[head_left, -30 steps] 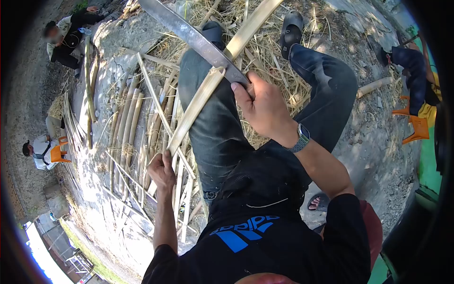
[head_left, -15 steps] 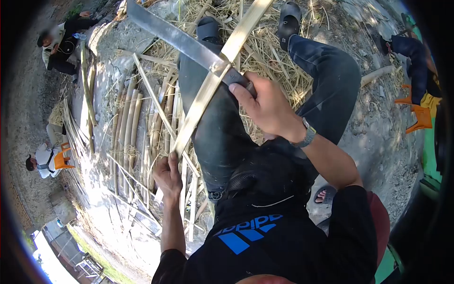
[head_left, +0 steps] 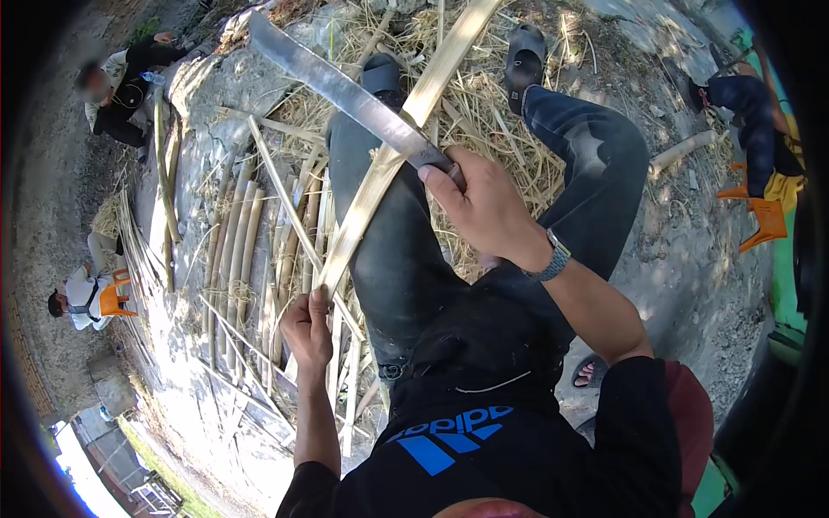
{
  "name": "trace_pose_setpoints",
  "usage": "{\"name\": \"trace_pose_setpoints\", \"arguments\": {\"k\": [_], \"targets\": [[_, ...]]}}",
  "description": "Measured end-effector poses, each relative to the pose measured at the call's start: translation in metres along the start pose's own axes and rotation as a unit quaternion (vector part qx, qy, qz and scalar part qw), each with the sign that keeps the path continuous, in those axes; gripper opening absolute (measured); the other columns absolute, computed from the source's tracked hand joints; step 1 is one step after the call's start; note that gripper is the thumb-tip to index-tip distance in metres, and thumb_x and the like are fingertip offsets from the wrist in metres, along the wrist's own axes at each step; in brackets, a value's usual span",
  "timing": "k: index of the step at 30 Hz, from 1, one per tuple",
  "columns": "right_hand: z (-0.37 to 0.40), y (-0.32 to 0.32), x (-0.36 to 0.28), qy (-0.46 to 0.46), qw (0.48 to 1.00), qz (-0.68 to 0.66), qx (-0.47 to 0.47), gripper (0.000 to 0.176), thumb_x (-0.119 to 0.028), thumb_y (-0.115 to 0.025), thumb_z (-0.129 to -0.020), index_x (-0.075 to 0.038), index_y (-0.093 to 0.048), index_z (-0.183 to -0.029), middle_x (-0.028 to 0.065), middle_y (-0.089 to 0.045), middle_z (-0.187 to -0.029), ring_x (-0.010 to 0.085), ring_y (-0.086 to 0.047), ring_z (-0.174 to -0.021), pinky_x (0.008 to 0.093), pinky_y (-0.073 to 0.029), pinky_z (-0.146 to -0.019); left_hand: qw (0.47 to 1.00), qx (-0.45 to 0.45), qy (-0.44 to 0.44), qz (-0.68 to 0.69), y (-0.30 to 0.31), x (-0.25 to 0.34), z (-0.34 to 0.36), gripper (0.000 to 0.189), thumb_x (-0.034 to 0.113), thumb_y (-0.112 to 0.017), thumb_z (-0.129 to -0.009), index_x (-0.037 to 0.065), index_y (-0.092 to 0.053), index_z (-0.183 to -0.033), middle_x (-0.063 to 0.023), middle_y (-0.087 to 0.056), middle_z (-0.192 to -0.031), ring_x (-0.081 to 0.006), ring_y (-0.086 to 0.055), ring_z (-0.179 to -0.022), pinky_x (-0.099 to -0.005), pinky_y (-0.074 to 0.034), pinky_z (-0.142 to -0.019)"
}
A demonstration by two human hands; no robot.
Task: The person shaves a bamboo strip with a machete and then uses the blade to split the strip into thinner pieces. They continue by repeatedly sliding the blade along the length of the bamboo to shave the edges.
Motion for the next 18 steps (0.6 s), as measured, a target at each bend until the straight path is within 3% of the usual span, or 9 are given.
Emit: {"name": "trace_pose_setpoints", "arguments": {"k": [3,4,5,7,9,11,18], "targets": [[-0.018,0.049,0.0,-0.011,0.997,0.005,0.078,0.033,-0.026,-0.061,-0.1,0.006,-0.061,-0.091,0.0193,-0.066,-0.068,0.0347,-0.068,-0.06,0.0426,-0.052,-0.058,0.997,-0.052,-0.045,0.036,0.003,0.012,-0.006,0.046,0.041,-0.062,-0.102,-0.004,-0.063,-0.096,-0.0034,-0.049,-0.06,-0.0106,-0.045,-0.06,-0.0327,-0.034,-0.054],[-0.024,0.058,0.005,0.024,0.994,0.037,0.099,0.033,-0.027,-0.06,-0.1,0.006,-0.061,-0.093,0.0198,-0.067,-0.07,0.0345,-0.068,-0.058,0.0421,-0.052,-0.056,0.995,-0.027,-0.099,-0.017,0.01,0.02,-0.008,0.05,0.045,-0.061,-0.102,-0.004,-0.063,-0.099,-0.0037,-0.05,-0.059,-0.0107,-0.047,-0.059,-0.0328,-0.034,-0.052],[-0.025,0.064,0.009,-0.031,0.995,0.017,0.097,0.033,-0.026,-0.06,-0.1,0.006,-0.061,-0.094,0.0202,-0.068,-0.073,0.0345,-0.068,-0.059,0.0431,-0.053,-0.058,0.987,-0.002,-0.142,-0.075,0.024,0.023,-0.001,0.053,0.049,-0.059,-0.102,-0.004,-0.063,-0.103,-0.0041,-0.051,-0.059,-0.0108,-0.049,-0.057,-0.0328,-0.035,-0.051],[-0.027,0.064,0.021,-0.025,0.994,0.033,0.097,0.034,-0.027,-0.06,-0.1,0.007,-0.06,-0.093,0.0211,-0.069,-0.075,0.0344,-0.068,-0.06,0.0445,-0.052,-0.059,0.961,0.034,-0.178,-0.209,0.057,0.015,0.012,0.059,0.055,-0.052,-0.103,-0.003,-0.064,-0.102,-0.0063,-0.054,-0.059,-0.0133,-0.052,-0.053,-0.034,-0.034,-0.048],[-0.018,0.064,0.022,-0.032,0.995,0.028,0.095,0.035,-0.027,-0.06,-0.099,0.007,-0.06,-0.092,0.0209,-0.068,-0.074,0.0344,-0.068,-0.06,0.0445,-0.052,-0.06,0.949,0.082,-0.173,-0.249,0.082,0.005,0.03,0.064,0.059,-0.047,-0.103,-0.002,-0.064,-0.099,-0.008,-0.053,-0.058,-0.0173,-0.048,-0.047,-0.0364,-0.03,-0.045],[-0.015,0.056,0.026,-0.035,0.996,0.018,0.08,0.036,-0.027,-0.06,-0.099,0.007,-0.06,-0.091,0.0206,-0.068,-0.074,0.0344,-0.068,-0.06,0.0445,-0.052,-0.06,0.929,0.144,-0.173,-0.295,0.103,-0.007,0.044,0.061,0.054,-0.042,-0.107,0.0,-0.06,-0.084,-0.0098,-0.045,-0.055,-0.0218,-0.042,-0.046,-0.0397,-0.028,-0.046],[-0.012,0.054,0.028,-0.027,0.994,-0.037,0.104,0.035,-0.027,-0.062,-0.097,0.006,-0.062,-0.086,0.0169,-0.065,-0.067,0.03,-0.065,-0.059,0.0426,-0.05,-0.059,0.929,0.188,-0.159,-0.275,0.131,-0.05,0.049,0.059,0.044,-0.037,-0.11,0.003,-0.042,-0.067,-0.0098,-0.034,-0.052,-0.0239,-0.033,-0.044,-0.0435,-0.023,-0.048]]}}
Point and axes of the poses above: each hand's wrist, its own z-axis away from the middle knuckle, its own y-axis out of the back of the hand, x = y × z, the point moved 9 cm from there along -z, towards the middle knuckle
